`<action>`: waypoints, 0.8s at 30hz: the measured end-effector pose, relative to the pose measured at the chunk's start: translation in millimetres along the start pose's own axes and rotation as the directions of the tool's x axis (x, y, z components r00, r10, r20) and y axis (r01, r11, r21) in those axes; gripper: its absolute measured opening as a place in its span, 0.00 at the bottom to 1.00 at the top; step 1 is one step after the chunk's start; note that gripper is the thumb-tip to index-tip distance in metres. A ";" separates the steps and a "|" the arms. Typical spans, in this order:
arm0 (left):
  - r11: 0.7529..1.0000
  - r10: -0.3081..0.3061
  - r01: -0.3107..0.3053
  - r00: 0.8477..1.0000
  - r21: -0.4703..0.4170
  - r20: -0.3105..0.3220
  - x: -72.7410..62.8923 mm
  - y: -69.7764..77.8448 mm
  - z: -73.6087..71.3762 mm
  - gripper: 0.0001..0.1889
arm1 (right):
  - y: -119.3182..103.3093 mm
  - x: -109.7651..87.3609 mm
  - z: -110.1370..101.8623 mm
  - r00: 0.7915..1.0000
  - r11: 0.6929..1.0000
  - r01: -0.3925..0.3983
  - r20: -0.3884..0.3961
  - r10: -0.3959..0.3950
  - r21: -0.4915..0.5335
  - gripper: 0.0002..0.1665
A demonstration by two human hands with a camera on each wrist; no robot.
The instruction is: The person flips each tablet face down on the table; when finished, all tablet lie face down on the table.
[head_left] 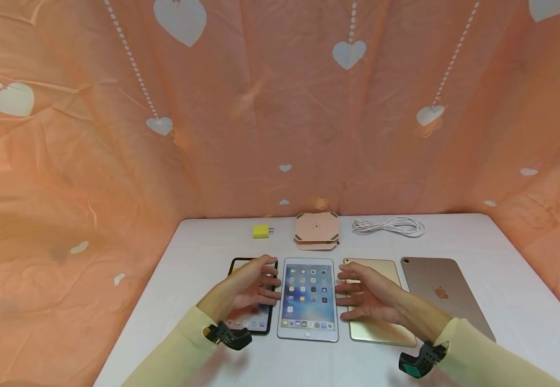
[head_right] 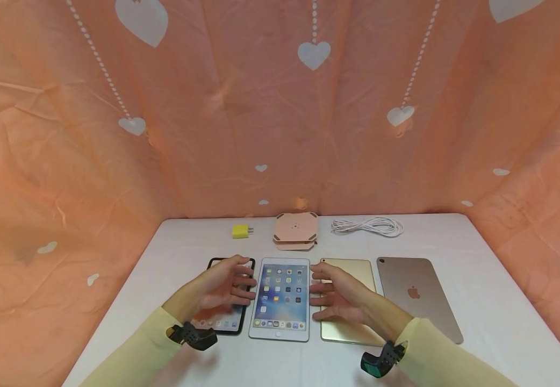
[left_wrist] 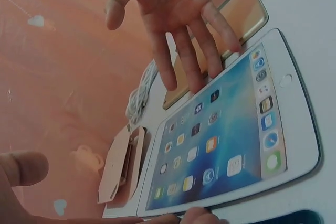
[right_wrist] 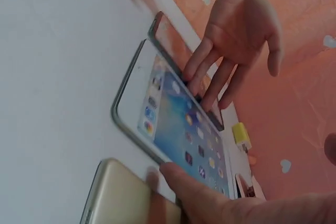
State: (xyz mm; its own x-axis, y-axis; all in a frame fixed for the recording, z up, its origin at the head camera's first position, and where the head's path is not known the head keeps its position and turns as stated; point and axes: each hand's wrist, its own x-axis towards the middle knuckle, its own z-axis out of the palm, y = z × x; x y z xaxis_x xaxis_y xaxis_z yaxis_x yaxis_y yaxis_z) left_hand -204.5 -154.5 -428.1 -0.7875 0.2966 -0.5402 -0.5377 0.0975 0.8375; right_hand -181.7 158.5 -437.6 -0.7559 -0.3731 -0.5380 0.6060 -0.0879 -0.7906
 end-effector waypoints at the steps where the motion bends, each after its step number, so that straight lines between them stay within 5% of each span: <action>1: 1.000 -0.002 0.002 1.000 0.003 0.000 -0.3 0.0 1.6 0.43 | 0.4 -0.3 1.2 1.000 1.000 -0.001 0.000 0.001 0.005 0.49; 10: 1.000 -0.018 0.019 0.999 0.018 -0.040 0.8 -0.5 17.8 0.42 | 1.9 -2.8 11.6 1.000 1.000 0.000 -0.022 0.000 0.022 0.52; 24: 0.980 0.006 0.002 0.999 0.200 -0.040 11.7 3.8 48.9 0.30 | -0.3 -9.8 11.9 0.998 0.999 0.018 -0.057 -0.017 0.033 0.50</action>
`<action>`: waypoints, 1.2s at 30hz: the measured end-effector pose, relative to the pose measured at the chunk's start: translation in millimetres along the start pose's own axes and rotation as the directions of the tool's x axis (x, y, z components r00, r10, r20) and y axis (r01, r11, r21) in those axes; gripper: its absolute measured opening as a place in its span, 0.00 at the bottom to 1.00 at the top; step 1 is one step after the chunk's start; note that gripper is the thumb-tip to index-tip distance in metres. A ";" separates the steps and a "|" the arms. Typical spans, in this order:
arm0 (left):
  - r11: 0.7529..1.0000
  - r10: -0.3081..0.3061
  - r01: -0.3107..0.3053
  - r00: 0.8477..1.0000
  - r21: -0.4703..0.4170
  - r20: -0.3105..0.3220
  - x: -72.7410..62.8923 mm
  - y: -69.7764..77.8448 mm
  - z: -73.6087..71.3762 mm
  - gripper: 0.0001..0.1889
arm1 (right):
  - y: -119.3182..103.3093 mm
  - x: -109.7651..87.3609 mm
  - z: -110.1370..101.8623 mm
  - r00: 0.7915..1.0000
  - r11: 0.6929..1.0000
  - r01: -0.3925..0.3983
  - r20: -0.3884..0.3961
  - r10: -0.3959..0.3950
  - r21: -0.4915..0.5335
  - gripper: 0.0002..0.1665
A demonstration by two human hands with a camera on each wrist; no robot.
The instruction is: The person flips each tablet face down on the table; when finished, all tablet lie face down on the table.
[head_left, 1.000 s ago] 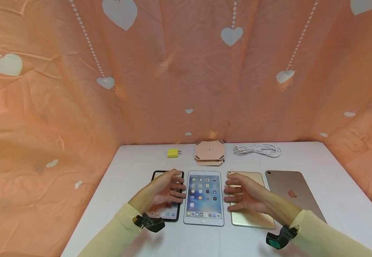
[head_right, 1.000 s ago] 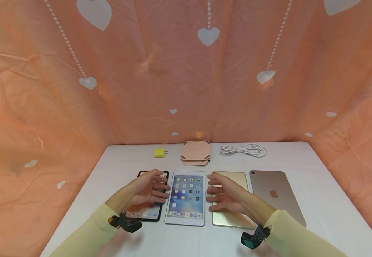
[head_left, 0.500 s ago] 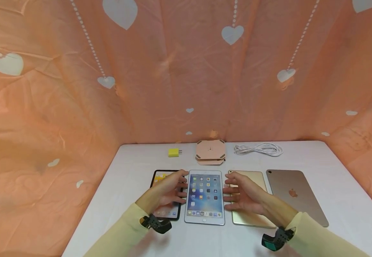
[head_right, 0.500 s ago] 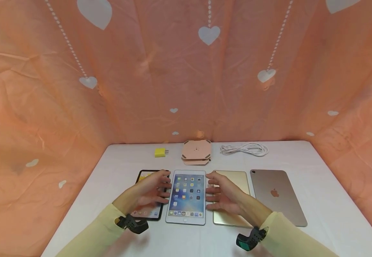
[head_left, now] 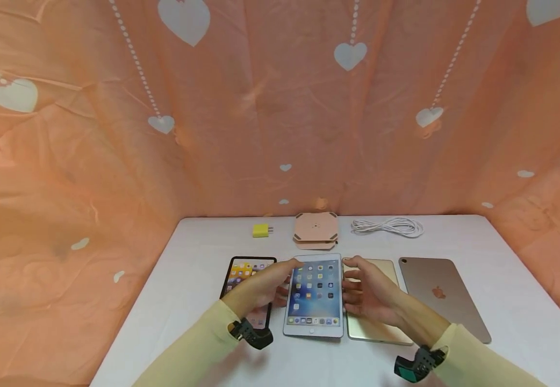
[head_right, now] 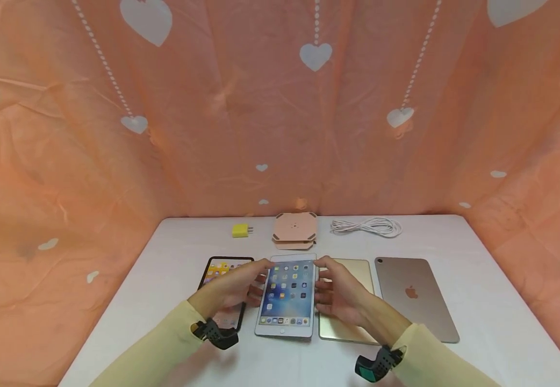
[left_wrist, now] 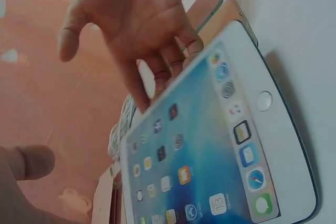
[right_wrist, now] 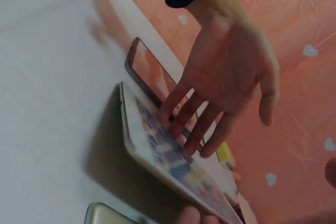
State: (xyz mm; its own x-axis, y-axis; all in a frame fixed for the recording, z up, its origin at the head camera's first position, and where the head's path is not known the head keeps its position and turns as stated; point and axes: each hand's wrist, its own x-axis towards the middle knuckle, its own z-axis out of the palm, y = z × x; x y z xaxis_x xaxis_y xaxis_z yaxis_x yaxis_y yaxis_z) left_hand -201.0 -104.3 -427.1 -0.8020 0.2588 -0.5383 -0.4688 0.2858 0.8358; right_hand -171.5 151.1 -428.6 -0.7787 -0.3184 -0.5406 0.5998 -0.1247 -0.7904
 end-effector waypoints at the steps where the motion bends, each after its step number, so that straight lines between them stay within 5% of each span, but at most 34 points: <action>1: 1.000 0.005 -0.005 1.000 0.012 0.004 1.0 0.6 2.6 0.30 | -0.8 -1.2 0.2 1.000 1.000 0.004 0.002 -0.004 0.008 0.48; 10: 0.996 -0.033 0.037 0.998 -0.078 0.053 3.2 3.7 22.9 0.34 | -13.3 -18.3 -6.8 0.996 0.999 0.042 0.080 -0.045 0.029 0.48; 16: 0.996 0.038 -0.025 0.988 -0.088 0.153 -7.3 8.5 31.5 0.34 | -21.0 -31.6 -8.9 0.995 0.996 0.070 0.071 -0.067 -0.048 0.48; 20: 0.986 0.108 -0.079 0.973 -0.144 0.204 -19.3 26.3 30.7 0.36 | -26.1 -36.5 -4.0 0.993 0.993 0.081 0.089 -0.074 -0.082 0.48; 28: 0.960 0.218 -0.142 0.920 -0.240 0.325 -34.7 64.4 26.5 0.38 | -33.0 -38.5 19.5 0.984 0.988 0.123 0.137 -0.110 -0.089 0.43; 36: 0.949 0.214 -0.122 0.926 -0.290 0.310 -42.7 67.5 10.1 0.39 | -36.6 -29.6 44.9 0.982 0.982 0.157 0.124 -0.143 -0.108 0.39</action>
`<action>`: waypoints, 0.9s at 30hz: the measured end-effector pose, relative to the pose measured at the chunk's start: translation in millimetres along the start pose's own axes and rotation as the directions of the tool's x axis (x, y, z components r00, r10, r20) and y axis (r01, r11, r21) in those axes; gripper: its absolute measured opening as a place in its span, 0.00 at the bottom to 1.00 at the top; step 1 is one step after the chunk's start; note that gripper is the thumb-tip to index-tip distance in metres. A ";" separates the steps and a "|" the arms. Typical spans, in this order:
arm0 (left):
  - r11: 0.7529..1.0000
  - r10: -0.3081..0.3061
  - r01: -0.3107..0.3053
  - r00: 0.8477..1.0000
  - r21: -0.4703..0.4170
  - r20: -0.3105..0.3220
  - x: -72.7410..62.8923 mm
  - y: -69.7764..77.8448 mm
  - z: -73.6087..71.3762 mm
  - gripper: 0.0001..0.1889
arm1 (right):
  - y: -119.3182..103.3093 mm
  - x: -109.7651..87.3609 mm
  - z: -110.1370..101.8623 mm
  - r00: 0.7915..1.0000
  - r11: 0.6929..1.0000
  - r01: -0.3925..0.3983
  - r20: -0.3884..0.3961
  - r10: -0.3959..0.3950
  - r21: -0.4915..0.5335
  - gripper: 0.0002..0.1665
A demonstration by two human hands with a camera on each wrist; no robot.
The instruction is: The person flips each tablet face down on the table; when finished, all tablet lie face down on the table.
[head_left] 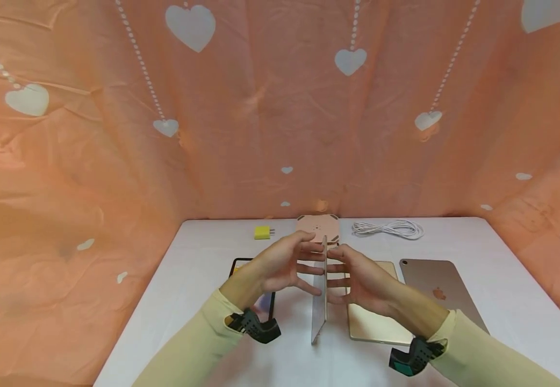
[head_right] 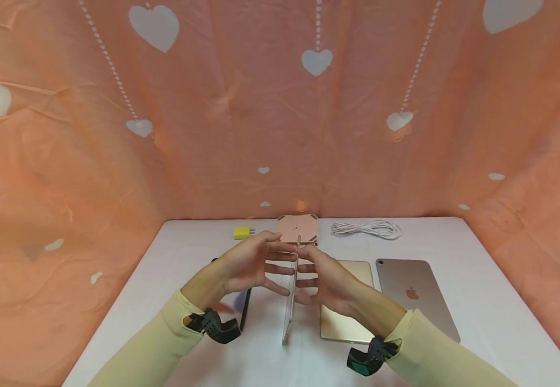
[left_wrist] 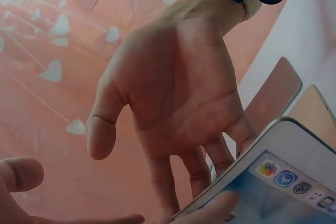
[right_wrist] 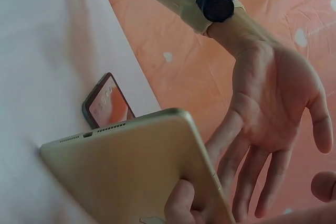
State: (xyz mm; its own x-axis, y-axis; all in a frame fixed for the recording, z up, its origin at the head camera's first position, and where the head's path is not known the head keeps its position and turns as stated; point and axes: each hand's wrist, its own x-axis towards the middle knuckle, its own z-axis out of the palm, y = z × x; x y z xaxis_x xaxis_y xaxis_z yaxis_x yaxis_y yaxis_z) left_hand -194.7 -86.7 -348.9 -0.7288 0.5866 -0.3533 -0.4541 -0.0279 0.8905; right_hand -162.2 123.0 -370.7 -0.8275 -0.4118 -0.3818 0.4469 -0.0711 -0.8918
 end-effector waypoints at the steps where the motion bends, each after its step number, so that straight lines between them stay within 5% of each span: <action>1: 1.000 -0.003 0.003 1.000 -0.009 -0.003 -2.3 0.7 -2.7 0.39 | 0.1 2.1 2.5 1.000 1.000 0.004 0.006 -0.004 0.002 0.39; 13: 0.999 -0.046 0.049 0.987 0.014 -0.152 -24.8 2.9 -37.1 0.43 | 2.6 27.9 12.4 0.993 0.998 -0.069 0.096 0.069 -0.006 0.46; 21: 0.994 -0.088 0.104 0.958 0.042 -0.273 -25.9 -10.5 -62.3 0.40 | 26.6 41.7 -10.8 0.981 0.981 -0.193 -0.001 0.193 0.013 0.54; 27: 0.989 -0.118 0.139 0.943 0.047 -0.310 -23.3 -20.6 -73.4 0.33 | 44.3 46.4 -20.0 0.978 0.981 -0.193 -0.068 0.195 0.029 0.51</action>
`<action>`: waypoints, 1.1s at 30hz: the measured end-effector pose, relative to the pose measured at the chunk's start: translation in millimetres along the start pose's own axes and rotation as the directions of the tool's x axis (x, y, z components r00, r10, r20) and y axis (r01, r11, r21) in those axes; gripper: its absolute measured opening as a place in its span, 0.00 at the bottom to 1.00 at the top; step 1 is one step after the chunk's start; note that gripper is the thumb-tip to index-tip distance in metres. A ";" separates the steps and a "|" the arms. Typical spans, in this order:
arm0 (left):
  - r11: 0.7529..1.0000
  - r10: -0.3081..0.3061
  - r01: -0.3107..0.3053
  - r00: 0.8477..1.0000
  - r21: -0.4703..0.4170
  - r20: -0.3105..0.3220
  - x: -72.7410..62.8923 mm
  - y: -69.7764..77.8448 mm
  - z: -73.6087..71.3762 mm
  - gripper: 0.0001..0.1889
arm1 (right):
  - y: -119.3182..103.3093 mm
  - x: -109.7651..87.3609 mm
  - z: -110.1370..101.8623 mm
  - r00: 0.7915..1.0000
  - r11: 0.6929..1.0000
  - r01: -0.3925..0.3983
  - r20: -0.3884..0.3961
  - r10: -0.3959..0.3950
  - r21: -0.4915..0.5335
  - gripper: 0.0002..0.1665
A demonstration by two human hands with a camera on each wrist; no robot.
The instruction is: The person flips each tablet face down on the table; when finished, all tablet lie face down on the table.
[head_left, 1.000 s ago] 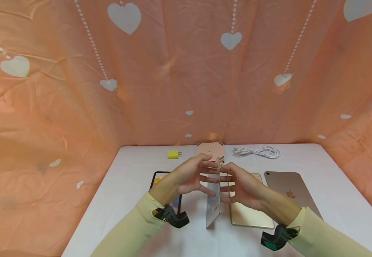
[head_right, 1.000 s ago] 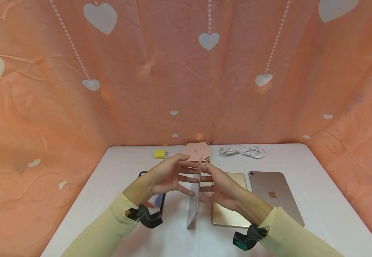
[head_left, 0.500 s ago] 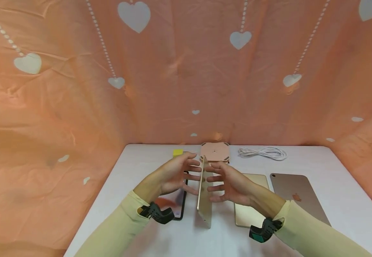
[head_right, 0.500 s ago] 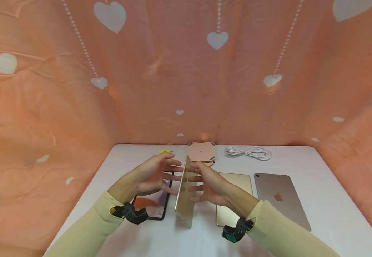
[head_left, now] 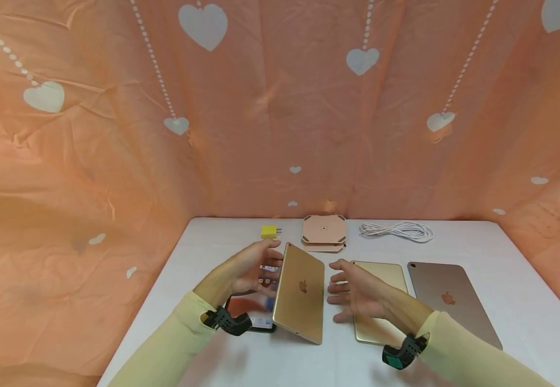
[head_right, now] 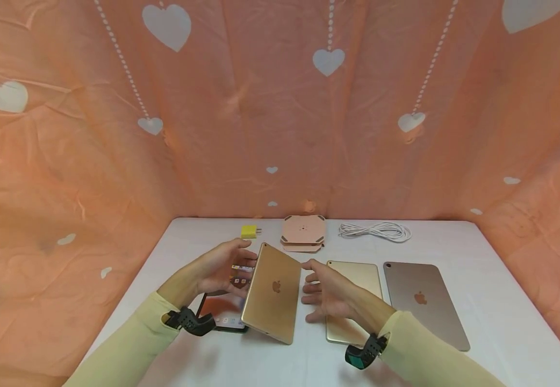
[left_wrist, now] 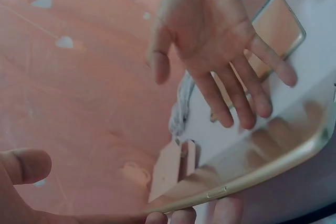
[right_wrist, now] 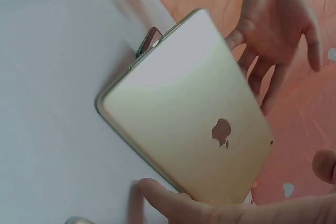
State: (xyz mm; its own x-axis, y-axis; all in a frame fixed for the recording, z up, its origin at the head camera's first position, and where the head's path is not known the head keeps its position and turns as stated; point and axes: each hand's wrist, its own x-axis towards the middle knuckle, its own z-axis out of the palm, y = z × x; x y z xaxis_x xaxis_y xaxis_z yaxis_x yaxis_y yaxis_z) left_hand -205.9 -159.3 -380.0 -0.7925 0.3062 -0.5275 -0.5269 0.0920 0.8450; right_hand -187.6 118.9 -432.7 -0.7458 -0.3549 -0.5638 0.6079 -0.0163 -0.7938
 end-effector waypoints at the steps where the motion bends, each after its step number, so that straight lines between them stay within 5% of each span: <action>1: 1.000 -0.005 0.005 1.000 -0.002 -0.004 1.6 -2.0 -0.4 0.32 | 1.9 0.9 -0.1 1.000 1.000 0.006 -0.010 -0.006 0.002 0.50; 19: 0.999 -0.047 0.047 0.998 0.001 -0.033 26.8 -33.5 3.9 0.35 | 8.3 -3.2 -2.5 0.995 0.997 0.066 -0.081 -0.063 0.037 0.52; 33: 0.997 -0.067 0.069 0.996 0.039 -0.055 39.1 -33.2 24.9 0.41 | 10.0 -12.0 -13.7 0.992 0.995 0.094 -0.088 -0.093 0.010 0.52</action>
State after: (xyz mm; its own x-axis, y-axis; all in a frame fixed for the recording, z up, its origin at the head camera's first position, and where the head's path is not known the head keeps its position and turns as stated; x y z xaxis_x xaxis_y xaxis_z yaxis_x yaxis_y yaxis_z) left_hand -211.8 -126.8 -426.4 -0.7713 0.2465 -0.5868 -0.5678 0.1502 0.8094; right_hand -176.3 135.8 -437.0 -0.8201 -0.2683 -0.5054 0.5377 -0.0592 -0.8411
